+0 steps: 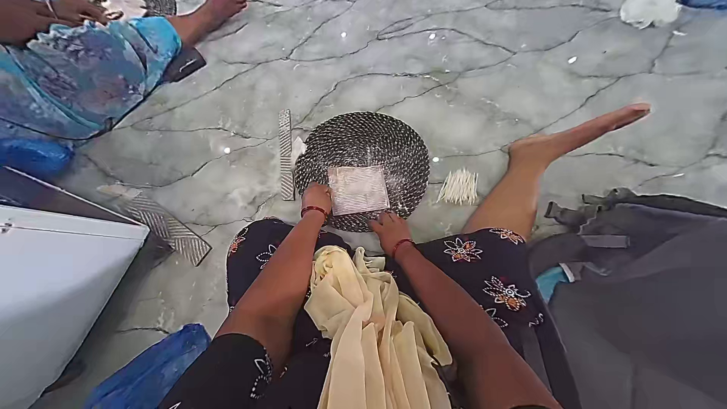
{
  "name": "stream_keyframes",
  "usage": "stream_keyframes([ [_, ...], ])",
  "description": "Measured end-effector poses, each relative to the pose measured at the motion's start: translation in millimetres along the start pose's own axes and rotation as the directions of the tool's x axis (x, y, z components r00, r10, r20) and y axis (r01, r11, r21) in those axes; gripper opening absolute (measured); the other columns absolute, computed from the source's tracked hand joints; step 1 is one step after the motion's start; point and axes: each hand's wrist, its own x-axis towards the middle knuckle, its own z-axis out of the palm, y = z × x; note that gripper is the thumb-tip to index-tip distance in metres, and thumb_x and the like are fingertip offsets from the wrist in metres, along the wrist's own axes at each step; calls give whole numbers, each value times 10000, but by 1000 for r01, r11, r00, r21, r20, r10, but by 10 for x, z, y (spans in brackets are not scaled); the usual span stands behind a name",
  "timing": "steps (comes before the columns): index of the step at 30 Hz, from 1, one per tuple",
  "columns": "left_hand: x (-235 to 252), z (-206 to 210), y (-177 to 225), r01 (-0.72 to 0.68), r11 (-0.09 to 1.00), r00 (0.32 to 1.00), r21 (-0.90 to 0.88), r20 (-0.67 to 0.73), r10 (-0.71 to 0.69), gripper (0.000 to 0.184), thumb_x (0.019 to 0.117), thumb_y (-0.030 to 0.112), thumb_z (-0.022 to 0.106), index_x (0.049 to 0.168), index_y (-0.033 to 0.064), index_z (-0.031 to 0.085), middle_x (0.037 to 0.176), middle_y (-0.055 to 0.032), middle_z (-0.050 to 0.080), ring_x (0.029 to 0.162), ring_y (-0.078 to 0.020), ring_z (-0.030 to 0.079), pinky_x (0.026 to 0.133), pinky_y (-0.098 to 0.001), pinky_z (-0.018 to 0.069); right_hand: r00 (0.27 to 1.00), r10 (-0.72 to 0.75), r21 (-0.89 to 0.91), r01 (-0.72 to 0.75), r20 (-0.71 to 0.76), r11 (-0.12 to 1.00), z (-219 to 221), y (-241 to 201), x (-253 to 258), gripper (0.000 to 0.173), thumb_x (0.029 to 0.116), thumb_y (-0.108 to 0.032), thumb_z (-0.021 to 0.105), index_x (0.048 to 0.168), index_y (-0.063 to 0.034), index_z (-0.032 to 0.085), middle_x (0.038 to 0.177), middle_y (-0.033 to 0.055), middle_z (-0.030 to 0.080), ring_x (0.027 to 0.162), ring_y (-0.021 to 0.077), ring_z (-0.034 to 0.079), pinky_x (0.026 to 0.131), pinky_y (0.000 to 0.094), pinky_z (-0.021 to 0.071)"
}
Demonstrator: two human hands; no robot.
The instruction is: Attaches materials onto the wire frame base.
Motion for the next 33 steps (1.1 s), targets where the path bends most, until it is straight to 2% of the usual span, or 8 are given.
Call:
stream_keyframes([
  [5, 88, -3, -11, 35, 996, 998, -85, -42, -39, 337, 1068, 66, 471, 1310, 74, 706, 1449, -178, 608, 1423, -328, 511, 1210, -498, 367, 998, 0, 18, 1, -58, 1000, 42, 25, -5, 522, 974, 58, 549, 1431, -187, 619, 1435, 244, 561, 1387, 466, 467, 1057, 661, 402],
  [10, 61, -6, 29, 26, 999, 1000, -37, -8, -26, 348, 1060, 54, 472, 1327, 70, 695, 1445, -192, 608, 1425, -337, 508, 1212, -500, 363, 1000, 24, 8, -23, -15, 1000, 5, -8, -3, 501, 993, 28, 532, 1435, -196, 608, 1446, 224, 551, 1400, 439, 456, 1078, 637, 389],
  [13, 68, 6, 43, 33, 999, 999, -20, 10, -33, 335, 1063, 71, 486, 1329, 63, 689, 1455, -204, 594, 1422, -353, 509, 1201, -520, 377, 999, 35, 23, -35, -12, 999, -3, -15, 5, 522, 969, 43, 560, 1430, -197, 612, 1451, 223, 549, 1410, 439, 446, 1082, 649, 381],
  [18, 113, 49, 38, 28, 1000, 999, 9, 34, -28, 352, 1024, 20, 510, 1329, 50, 684, 1477, -222, 564, 1430, -371, 493, 1189, -540, 389, 999, 47, 23, -47, -16, 999, 3, -31, -8, 522, 978, 48, 539, 1432, -201, 611, 1436, 227, 556, 1404, 438, 451, 1088, 639, 381],
  [20, 142, 60, 25, 23, 1000, 999, 12, 36, -23, 346, 1036, 22, 497, 1326, 47, 683, 1474, -225, 565, 1432, -375, 490, 1192, -542, 382, 999, 44, 34, -43, -31, 998, 1, -30, -15, 517, 969, 52, 552, 1422, -188, 620, 1422, 235, 562, 1397, 447, 455, 1080, 645, 387],
  [23, 185, 90, -9, 21, 1000, 999, -13, 25, -21, 348, 1023, 8, 493, 1299, 53, 699, 1451, -231, 581, 1389, -403, 529, 1151, -592, 423, 996, 19, 52, -15, -84, 999, 53, 13, 7, 496, 934, 65, 596, 1385, -136, 650, 1386, 261, 584, 1358, 478, 488, 1043, 675, 413],
  [30, 216, 87, 17, 41, 999, 999, -14, 34, -40, 333, 1020, -4, 495, 1279, 42, 700, 1445, -232, 582, 1381, -400, 536, 1138, -583, 436, 999, 38, 42, -37, -7, 998, -9, -10, -13, 492, 965, 27, 566, 1415, -164, 622, 1429, 230, 559, 1391, 444, 462, 1070, 640, 407],
  [33, 234, 86, 20, 49, 999, 998, -23, 31, -49, 331, 1023, -4, 495, 1278, 45, 699, 1453, -226, 582, 1393, -406, 525, 1130, -599, 439, 999, 37, 98, -36, -7, 995, -67, 8, -50, 400, 1022, -74, 526, 1402, -134, 632, 1422, 208, 579, 1386, 409, 483, 1090, 594, 420],
])
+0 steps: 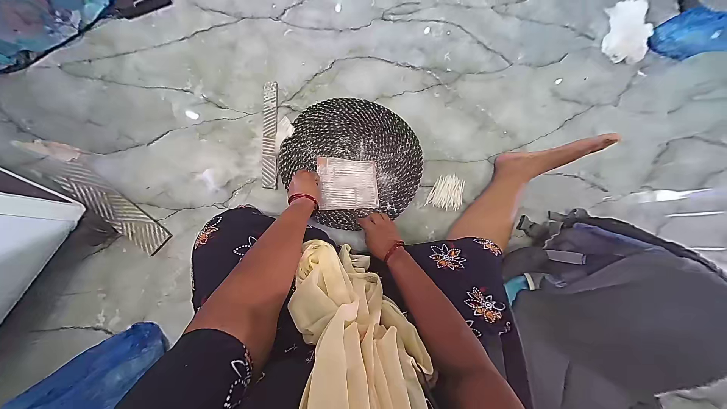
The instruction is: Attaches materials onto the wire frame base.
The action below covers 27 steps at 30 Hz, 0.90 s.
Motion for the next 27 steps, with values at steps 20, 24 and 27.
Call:
stream_keyframes([
  [20, 50, 27, 32, 19, 995, 999, 98, 24, -22, 315, 1022, 58, 528, 1284, 48, 703, 1466, -210, 576, 1387, -407, 531, 1089, -626, 470, 994, -105, -227, 111, 39, 968, -258, -262, 647, 1071, 921, -517, 714, 1645, 0, 118, 1723, 220, 97, 1609, 356, 65, 1266, 623, 64],
  [24, 18, 31, 59, 26, 994, 999, 106, 21, -28, 307, 1026, 82, 536, 1286, 14, 684, 1458, -220, 582, 1401, -415, 516, 1096, -627, 460, 998, -64, -174, 64, 3, 983, -321, -359, 664, 946, 971, -286, 701, 1652, -21, 100, 1688, 247, 222, 1585, 379, 190, 1277, 571, 137],
  [27, -17, 13, 71, 40, 993, 999, 108, 33, -43, 307, 1012, 68, 564, 1291, -3, 671, 1420, -253, 598, 1376, -442, 533, 1068, -646, 473, 998, -52, -142, 45, -43, 989, -274, -405, 654, 841, 995, -156, 661, 1638, 10, 145, 1625, 291, 337, 1543, 412, 296, 1269, 558, 195],
])
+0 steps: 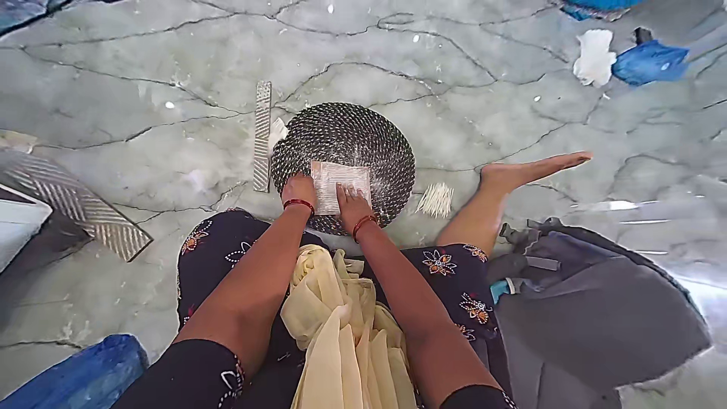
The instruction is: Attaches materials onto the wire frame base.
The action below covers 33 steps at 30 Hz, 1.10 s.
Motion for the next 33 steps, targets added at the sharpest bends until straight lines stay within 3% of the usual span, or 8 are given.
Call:
stream_keyframes([
  [6, -12, 57, -17, -33, 999, 999, 12, 17, 33, 348, 1011, 35, 568, 1350, -20, 625, 1427, -287, 577, 1379, -477, 516, 1062, -662, 474, 990, 81, 116, -67, -115, 991, 205, -77, -191, 583, 1061, -138, 550, 1579, 19, 331, 1555, 252, 472, 1509, 377, 381, 1262, 513, 253],
  [10, 55, 84, -62, -76, 997, 997, -3, 5, 76, 333, 1011, 31, 562, 1331, -15, 642, 1425, -261, 591, 1393, -455, 511, 1086, -642, 466, 979, 163, 281, -123, -122, 952, 64, 52, -290, 881, 969, -251, 716, 1640, -26, 190, 1680, 238, 251, 1572, 374, 230, 1276, 503, 219],
  [14, 36, 77, -47, -69, 997, 997, -43, 25, 71, 329, 999, 34, 587, 1316, -29, 648, 1417, -274, 593, 1382, -469, 513, 1090, -659, 453, 997, 73, 94, -71, -18, 993, -128, 151, -149, 1106, 861, -440, 819, 1641, -11, 164, 1711, 239, 132, 1596, 402, 94, 1271, 603, 123],
  [18, -89, -122, 54, -25, 998, 996, -57, 79, 29, 371, 1059, 109, 514, 1376, -68, 591, 1457, -296, 553, 1390, -453, 515, 1127, -601, 441, 990, 73, 27, -77, 119, 997, -303, -9, -23, 1163, 883, -544, 755, 1652, -14, 61, 1722, 242, 8, 1598, 417, 44, 1243, 688, 46],
  [22, -53, -50, 27, -14, 999, 999, -29, 43, 15, 401, 1038, 82, 542, 1426, -18, 569, 1475, -269, 549, 1397, -433, 517, 1126, -581, 461, 990, 125, 68, -130, 65, 989, -93, -124, 5, 982, 966, -459, 681, 1665, -74, 109, 1745, 140, 54, 1611, 355, 18, 1236, 708, 34],
  [25, -35, 25, 10, 4, 1000, 998, 7, 55, -5, 428, 1015, 72, 576, 1434, -14, 565, 1488, -263, 538, 1416, -424, 499, 1134, -570, 456, 986, 167, 126, -167, 13, 978, 82, -231, -114, 755, 1034, -312, 607, 1648, -85, 230, 1701, 151, 260, 1589, 364, 181, 1239, 681, 138],
  [28, -51, 43, 2, -32, 997, 997, 65, 71, 28, 430, 980, 63, 617, 1402, -13, 591, 1507, -249, 524, 1446, -417, 461, 1148, -570, 440, 980, 197, 138, -193, -11, 971, 159, -286, -199, 647, 1068, -254, 529, 1634, -76, 272, 1690, 159, 287, 1579, 359, 220, 1257, 626, 159],
  [33, -49, 19, -13, -61, 997, 996, 45, 61, 58, 403, 1001, 73, 597, 1397, -5, 605, 1520, -233, 520, 1457, -414, 449, 1152, -578, 432, 994, 96, 54, -99, 51, 994, -159, -183, -103, 1080, 908, -375, 768, 1663, -61, 63, 1740, 168, 53, 1607, 372, 48, 1249, 670, 104],
])
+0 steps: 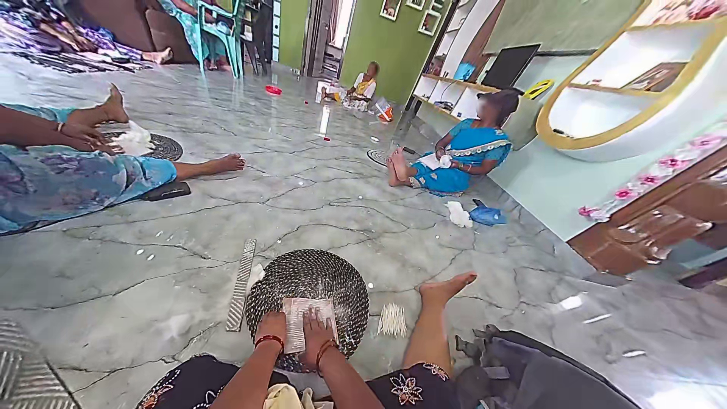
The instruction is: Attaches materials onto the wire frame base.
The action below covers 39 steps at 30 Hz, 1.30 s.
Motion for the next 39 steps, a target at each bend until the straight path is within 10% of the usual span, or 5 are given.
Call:
stream_keyframes([
  [12, 33, 26, 7, 55, 998, 997, 42, 43, -56, 442, 961, 126, 664, 1377, -16, 616, 1553, -238, 479, 1449, -422, 454, 1135, -580, 451, 994, 44, 56, -39, -99, 998, 357, -114, -18, 564, 1080, -151, 475, 1588, 37, 315, 1636, 225, 364, 1560, 370, 275, 1282, 517, 196],
  [20, 0, -70, 46, 82, 997, 996, -16, 39, -81, 326, 1004, 141, 605, 1285, -9, 676, 1423, -237, 606, 1353, -393, 571, 1085, -574, 498, 1000, -21, -42, 21, 10, 999, 34, 55, 213, 1033, 941, -486, 700, 1662, -59, 97, 1741, 161, 51, 1606, 372, 70, 1230, 714, 96],
  [28, 14, 17, 46, 91, 996, 995, 10, 27, -91, 422, 995, 144, 623, 1371, -46, 602, 1499, -251, 535, 1400, -405, 522, 1112, -561, 479, 994, 58, 86, -50, -92, 995, 453, -86, -24, 639, 1034, -27, 478, 1625, 3, 237, 1696, 190, 246, 1592, 353, 177, 1287, 523, 163],
  [34, -40, -34, 71, 98, 995, 995, 21, 30, -99, 353, 985, 141, 628, 1298, -18, 663, 1443, -237, 590, 1366, -390, 558, 1087, -562, 500, 998, 5, 51, -2, -65, 999, 162, -35, -35, 1033, 962, -505, 659, 1654, -23, 63, 1733, 189, 74, 1607, 352, 81, 1276, 607, 88],
  [39, 47, -47, 47, 99, 995, 995, 28, 11, -100, 345, 976, 148, 636, 1291, 14, 678, 1442, -210, 599, 1348, -372, 578, 1066, -556, 521, 1000, -13, -13, 13, 5, 1000, 62, -6, 225, 1061, 935, -482, 705, 1660, -46, 64, 1743, 157, 6, 1612, 348, 15, 1249, 676, 67],
])
